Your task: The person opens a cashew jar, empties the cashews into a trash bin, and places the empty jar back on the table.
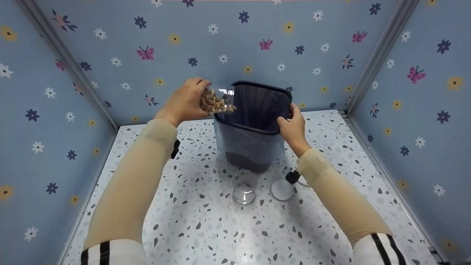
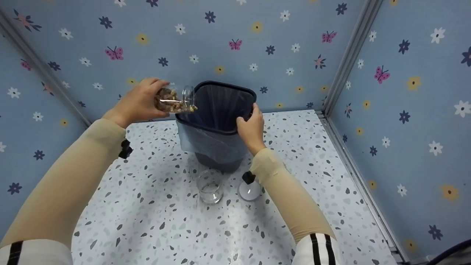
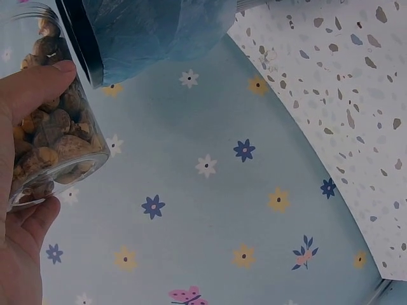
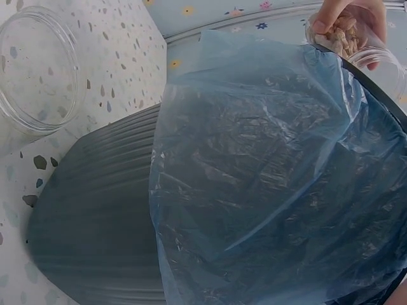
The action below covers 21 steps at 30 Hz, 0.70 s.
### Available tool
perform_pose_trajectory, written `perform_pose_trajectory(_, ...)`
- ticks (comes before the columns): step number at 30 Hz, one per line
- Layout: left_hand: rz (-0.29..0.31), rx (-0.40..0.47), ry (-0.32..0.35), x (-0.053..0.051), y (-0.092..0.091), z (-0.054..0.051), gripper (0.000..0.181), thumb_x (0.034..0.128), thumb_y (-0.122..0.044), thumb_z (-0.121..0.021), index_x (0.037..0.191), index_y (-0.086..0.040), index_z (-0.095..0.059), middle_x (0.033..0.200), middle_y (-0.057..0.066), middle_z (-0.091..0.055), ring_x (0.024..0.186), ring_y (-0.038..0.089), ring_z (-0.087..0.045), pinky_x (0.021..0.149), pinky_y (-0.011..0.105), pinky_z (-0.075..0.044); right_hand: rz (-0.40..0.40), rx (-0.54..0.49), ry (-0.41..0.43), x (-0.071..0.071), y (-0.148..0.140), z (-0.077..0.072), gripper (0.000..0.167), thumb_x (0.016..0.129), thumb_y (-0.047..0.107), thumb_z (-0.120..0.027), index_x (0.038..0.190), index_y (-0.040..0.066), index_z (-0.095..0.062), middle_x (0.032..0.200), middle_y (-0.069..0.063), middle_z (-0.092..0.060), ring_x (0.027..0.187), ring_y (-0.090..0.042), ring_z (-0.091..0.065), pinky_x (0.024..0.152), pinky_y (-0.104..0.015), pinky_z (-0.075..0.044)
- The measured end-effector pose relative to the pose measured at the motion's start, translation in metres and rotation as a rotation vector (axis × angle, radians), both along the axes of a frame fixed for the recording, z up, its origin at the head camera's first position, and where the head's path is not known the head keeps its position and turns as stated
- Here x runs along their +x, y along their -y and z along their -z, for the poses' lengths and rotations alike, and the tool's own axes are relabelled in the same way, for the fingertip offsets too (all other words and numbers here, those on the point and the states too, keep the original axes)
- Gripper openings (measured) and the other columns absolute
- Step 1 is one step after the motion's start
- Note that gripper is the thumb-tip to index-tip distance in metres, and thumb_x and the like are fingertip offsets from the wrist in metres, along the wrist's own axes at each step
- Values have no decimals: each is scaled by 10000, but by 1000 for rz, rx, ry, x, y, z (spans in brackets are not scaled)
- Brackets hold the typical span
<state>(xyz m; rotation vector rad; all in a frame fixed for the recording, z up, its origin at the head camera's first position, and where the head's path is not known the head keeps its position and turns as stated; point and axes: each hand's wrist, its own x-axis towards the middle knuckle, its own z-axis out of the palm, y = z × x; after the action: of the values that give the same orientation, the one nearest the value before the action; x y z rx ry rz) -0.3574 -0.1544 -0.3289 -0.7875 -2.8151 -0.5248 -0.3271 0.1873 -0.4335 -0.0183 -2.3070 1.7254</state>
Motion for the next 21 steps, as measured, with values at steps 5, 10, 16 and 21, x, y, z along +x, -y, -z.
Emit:
perform_pose_trajectory(5,3,-17,-13,0,-2,-2,948,787,-157,-930,1604,-16,-471,1581,227,-508,1462,408,-489,1252,596,-438,-2,3,-4,1,0,-1,727,1002,57,-540,1680,-39,-294,1626,-288,-475,1474,-419,-514,1195,-529,-492)
perform_pose_trajectory(10,4,-35,-22,-1,-3,-2,932,801,-147,-919,1610,-25,-471,1592,219,-508,1483,406,-475,1262,598,-425,2,3,-2,0,0,-1,722,1000,55,-543,1674,-45,-305,1618,-289,-483,1474,-416,-515,1208,-521,-485)
perform_pose_trajectory(16,18,-49,-33,-1,-4,-3,912,812,-149,-906,1608,-32,-475,1585,219,-513,1481,406,-474,1256,598,-433,-1,-7,0,-1,0,-1,740,990,54,-535,1683,-37,-291,1625,-288,-477,1477,-425,-511,1199,-525,-490)
perform_pose_trajectory(21,33,-54,-57,-1,-5,-3,872,797,-144,-897,1567,-22,-507,1546,221,-538,1447,409,-493,1237,589,-455,-4,-13,8,0,1,-1,745,994,56,-531,1688,-36,-277,1635,-292,-463,1483,-435,-511,1187,-528,-502)
